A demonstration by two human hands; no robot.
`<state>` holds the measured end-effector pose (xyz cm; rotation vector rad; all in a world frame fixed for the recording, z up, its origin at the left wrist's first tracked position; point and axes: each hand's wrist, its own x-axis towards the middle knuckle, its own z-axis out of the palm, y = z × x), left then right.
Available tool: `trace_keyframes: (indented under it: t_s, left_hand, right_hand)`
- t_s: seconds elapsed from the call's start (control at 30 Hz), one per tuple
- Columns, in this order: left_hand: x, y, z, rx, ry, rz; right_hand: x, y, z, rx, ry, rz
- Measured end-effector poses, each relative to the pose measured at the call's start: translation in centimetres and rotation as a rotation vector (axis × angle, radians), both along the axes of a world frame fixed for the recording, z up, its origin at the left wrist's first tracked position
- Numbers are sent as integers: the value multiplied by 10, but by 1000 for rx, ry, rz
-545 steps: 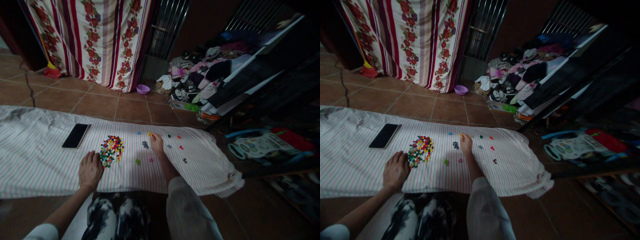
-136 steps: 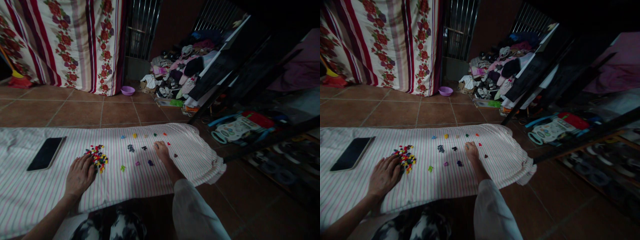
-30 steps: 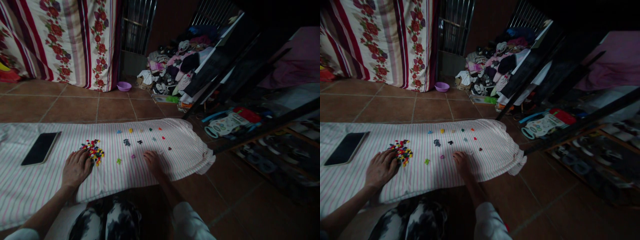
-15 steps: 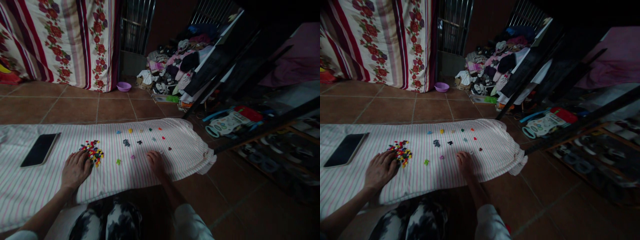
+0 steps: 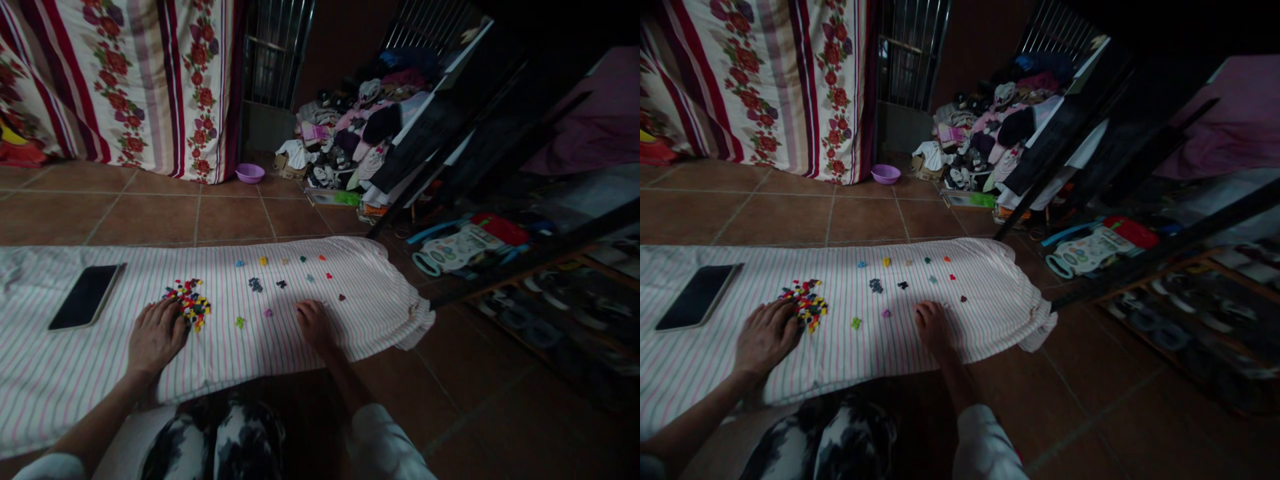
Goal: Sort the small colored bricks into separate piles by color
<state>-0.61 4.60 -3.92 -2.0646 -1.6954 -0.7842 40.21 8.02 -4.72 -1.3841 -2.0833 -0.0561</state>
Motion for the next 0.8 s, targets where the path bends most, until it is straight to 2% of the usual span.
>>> trace_keyframes:
  t_s: [0.13,0.27,0.37,0.47,0.6,0.8]
  left_hand:
    - [0,1,-1,-15,-37,-1]
    - [0,1,-3,-16,-65,-5]
    - [0,1,-3,-18,-95,-9]
    - [0,1,-3,-32,-106,-22]
    - [1,1,-1,-32,-90,-4]
    - [2,1,0,-1,-40,13]
  right_hand:
    - [-9,-1,13,-16,-44,23]
    - [-40,-2,22,-98,-40,170]
    - [-67,-2,23,-130,-45,222]
    - [-82,-2,20,-149,-88,222]
    - [-77,-2,10,-171,-76,211]
    - [-59,-4,-6,-119,30,173]
